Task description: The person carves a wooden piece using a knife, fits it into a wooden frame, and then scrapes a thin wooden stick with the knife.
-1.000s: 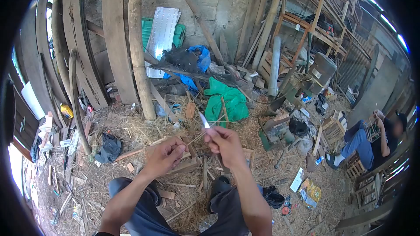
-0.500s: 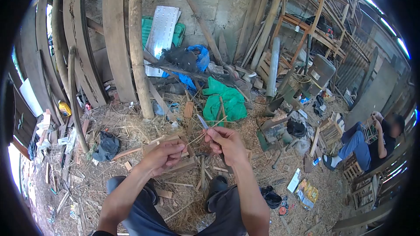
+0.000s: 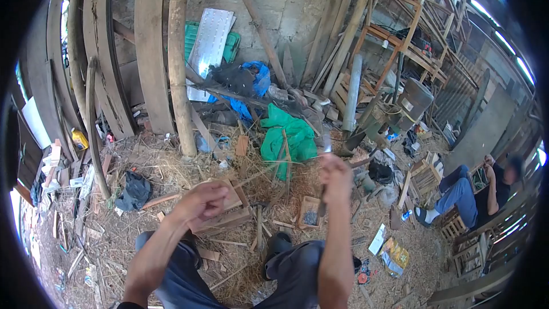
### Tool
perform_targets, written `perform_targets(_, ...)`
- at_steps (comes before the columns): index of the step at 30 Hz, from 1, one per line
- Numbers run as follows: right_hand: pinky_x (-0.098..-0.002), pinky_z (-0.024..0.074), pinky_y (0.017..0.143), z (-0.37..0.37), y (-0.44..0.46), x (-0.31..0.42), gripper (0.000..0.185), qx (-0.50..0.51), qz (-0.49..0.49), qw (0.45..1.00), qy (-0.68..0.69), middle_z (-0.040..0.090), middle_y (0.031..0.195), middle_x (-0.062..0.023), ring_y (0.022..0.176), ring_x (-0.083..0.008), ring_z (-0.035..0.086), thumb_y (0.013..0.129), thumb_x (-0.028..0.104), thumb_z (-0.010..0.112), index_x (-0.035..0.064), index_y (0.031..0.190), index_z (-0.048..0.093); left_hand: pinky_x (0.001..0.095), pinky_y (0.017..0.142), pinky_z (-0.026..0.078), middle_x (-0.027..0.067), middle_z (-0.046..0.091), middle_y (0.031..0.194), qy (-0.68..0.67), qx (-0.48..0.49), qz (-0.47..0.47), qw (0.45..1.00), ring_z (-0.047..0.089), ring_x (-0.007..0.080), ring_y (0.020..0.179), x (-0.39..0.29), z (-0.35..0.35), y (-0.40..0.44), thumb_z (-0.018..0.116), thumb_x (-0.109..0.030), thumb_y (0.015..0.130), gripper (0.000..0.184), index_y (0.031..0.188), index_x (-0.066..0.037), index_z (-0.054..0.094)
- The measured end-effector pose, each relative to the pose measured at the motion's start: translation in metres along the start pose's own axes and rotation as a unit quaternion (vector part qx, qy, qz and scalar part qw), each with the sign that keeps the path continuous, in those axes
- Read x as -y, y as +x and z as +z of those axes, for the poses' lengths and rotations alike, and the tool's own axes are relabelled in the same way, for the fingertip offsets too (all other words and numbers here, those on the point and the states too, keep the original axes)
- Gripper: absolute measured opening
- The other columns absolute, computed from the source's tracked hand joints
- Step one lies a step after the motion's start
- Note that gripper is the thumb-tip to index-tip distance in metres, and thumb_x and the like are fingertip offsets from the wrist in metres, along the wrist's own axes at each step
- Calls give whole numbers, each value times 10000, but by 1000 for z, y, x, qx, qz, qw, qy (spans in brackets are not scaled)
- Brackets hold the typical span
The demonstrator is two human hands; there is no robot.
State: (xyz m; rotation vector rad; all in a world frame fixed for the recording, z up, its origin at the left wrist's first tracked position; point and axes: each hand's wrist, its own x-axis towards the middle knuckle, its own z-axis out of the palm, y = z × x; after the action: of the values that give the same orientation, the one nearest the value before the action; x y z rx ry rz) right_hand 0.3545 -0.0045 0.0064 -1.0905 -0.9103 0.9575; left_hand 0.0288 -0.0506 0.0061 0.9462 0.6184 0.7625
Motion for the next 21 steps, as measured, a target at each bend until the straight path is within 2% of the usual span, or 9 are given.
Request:
perform_targets(1,-176,265,425,-11,4,6,187,-14,-7,998,54,523,729,3,495,-23,356,918,145,570,-27,983,603,203,432,231,-55,351,598,25,-1,32,999,309,44,486,-6,-5,-3,520,-218,953,193,894,-35,540)
perform_targets(4,-181,275,436,7,-6,2,239,-24,2,998,61,530,754,-8,505,-31,366,935,140,549,-43,1085,576,210,433,238,-48,354,601,58,-50,40,996,315,50,496,-2,-13,0,521,-216,952,201,890,-26,543)
perform_targets(6,-187,288,451,31,-29,11,266,101,55,988,100,549,763,-18,512,-44,377,945,141,541,-39,1139,569,212,440,255,-43,355,603,75,-47,44,995,322,52,503,0,-12,2,521,-212,953,201,891,-21,543)
perform_targets(7,-187,288,451,40,-35,9,266,97,55,989,102,549,763,-18,512,-44,377,945,141,541,-39,1139,569,213,447,272,-39,356,604,87,-39,56,994,330,54,511,0,-9,5,520,-208,954,202,893,-17,544)
perform_targets(9,-184,293,458,56,-41,9,307,168,100,977,82,558,750,-7,514,-41,384,943,161,553,-6,1201,556,218,457,296,-34,371,611,115,-34,70,990,348,57,522,-1,-3,8,516,-205,956,202,896,-14,544)
perform_targets(14,-193,300,458,60,-46,8,265,189,90,973,96,579,752,-32,509,-47,393,936,147,564,-9,1149,584,236,491,370,-12,436,642,165,-22,64,984,429,69,575,10,-1,10,513,-165,958,176,946,6,549)
perform_targets(16,-195,301,457,64,-50,5,249,191,99,972,98,581,751,-35,511,-50,396,934,141,566,-12,1129,594,202,493,391,-6,516,721,231,-20,125,965,465,57,554,17,2,13,515,-168,963,185,1042,-6,555)
perform_targets(19,-196,303,458,79,-62,-1,218,193,118,971,75,580,736,-40,514,-57,401,928,121,573,-26,1087,604,209,484,389,2,535,737,163,-20,123,979,476,57,553,5,27,7,528,-160,957,216,1114,-12,540)
perform_targets(21,-200,320,460,86,-69,-5,216,243,109,963,32,606,753,-53,531,-59,430,921,110,583,-20,1092,606,212,481,388,-2,554,764,152,-6,142,978,467,52,543,11,26,12,534,-163,955,230,1137,-22,524)
